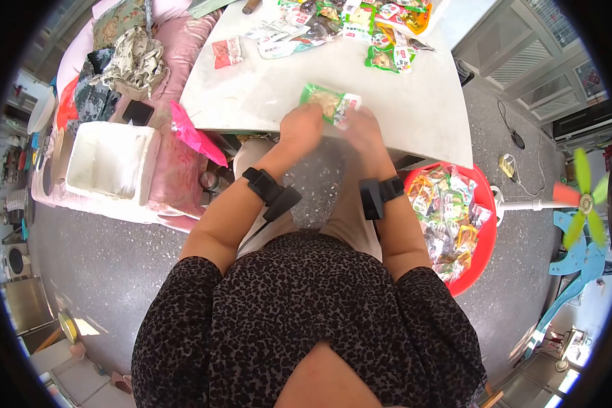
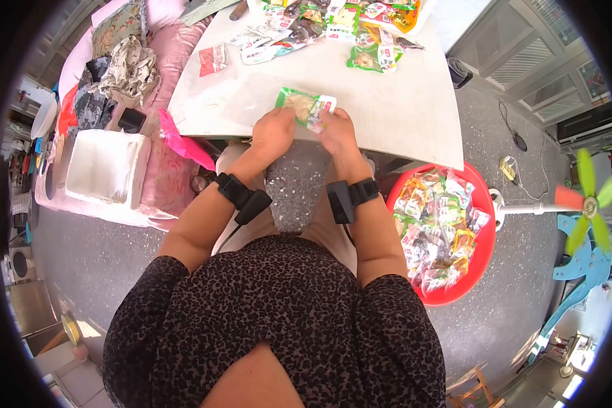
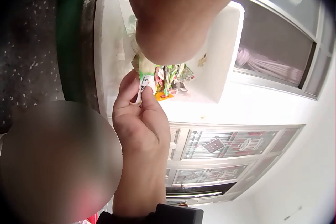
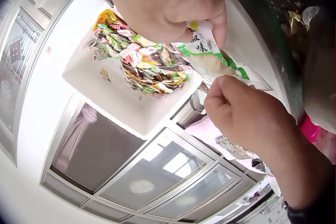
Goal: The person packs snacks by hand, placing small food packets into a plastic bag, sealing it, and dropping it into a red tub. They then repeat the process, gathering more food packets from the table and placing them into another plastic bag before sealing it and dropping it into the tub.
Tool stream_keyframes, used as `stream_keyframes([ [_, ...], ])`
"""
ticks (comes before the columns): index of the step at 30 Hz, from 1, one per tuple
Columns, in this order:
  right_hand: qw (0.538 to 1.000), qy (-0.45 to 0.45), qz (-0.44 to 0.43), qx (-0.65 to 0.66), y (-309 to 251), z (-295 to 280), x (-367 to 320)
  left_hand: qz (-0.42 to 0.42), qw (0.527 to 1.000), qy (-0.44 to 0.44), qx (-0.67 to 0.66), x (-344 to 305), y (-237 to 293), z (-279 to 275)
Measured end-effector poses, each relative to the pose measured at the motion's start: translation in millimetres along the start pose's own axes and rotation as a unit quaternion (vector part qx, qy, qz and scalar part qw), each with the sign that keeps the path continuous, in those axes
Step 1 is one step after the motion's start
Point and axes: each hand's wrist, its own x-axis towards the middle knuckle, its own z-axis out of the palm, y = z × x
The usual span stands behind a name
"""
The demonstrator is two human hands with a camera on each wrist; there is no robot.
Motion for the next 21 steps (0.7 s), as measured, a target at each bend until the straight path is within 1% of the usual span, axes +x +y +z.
stream_keyframes([
  [2, 0.999, -0.044, 0.004, 0.027, 13, -5, 14, 0.013, 1.000, -0.008, 0.001, 0, 4, 1],
  [3, 0.987, -0.087, -0.072, -0.117, 16, -4, 15, 0.020, 1.000, -0.011, 0.001, 0, 6, 2],
  [4, 0.946, -0.129, -0.147, -0.258, 17, -3, 16, 0.039, 0.999, 0.000, -0.004, 0, 7, 2],
  [6, 0.939, -0.170, -0.130, -0.268, 18, 6, 17, 0.075, 0.997, 0.023, -0.013, 1, 8, 3],
  [7, 0.975, -0.169, -0.038, -0.140, 18, 16, 17, 0.074, 0.997, 0.027, -0.006, 1, 8, 2],
  [8, 0.985, -0.164, 0.056, -0.008, 18, 25, 17, 0.073, 0.997, 0.031, 0.002, 1, 8, 1],
  [11, 0.975, -0.149, 0.107, 0.125, 30, 34, 23, 0.064, 0.997, 0.050, 0.007, 1, 5, -1],
  [14, 0.981, -0.115, 0.117, 0.104, 38, 32, 28, 0.063, 0.997, 0.054, -0.003, 1, -3, 2],
  [17, 0.972, -0.177, 0.142, 0.063, 37, 26, 25, 0.052, 0.998, 0.040, 0.005, -3, -5, 5],
  [18, 0.972, -0.173, 0.153, 0.049, 31, 29, 18, 0.046, 0.998, 0.035, 0.011, -3, -5, 6],
  [20, 0.971, -0.161, 0.176, 0.019, 15, 40, 0, 0.071, 0.996, 0.048, 0.004, -5, -8, 10],
  [21, 0.972, -0.151, 0.177, 0.028, 16, 40, 2, 0.084, 0.995, 0.055, -0.001, -5, -8, 11],
])
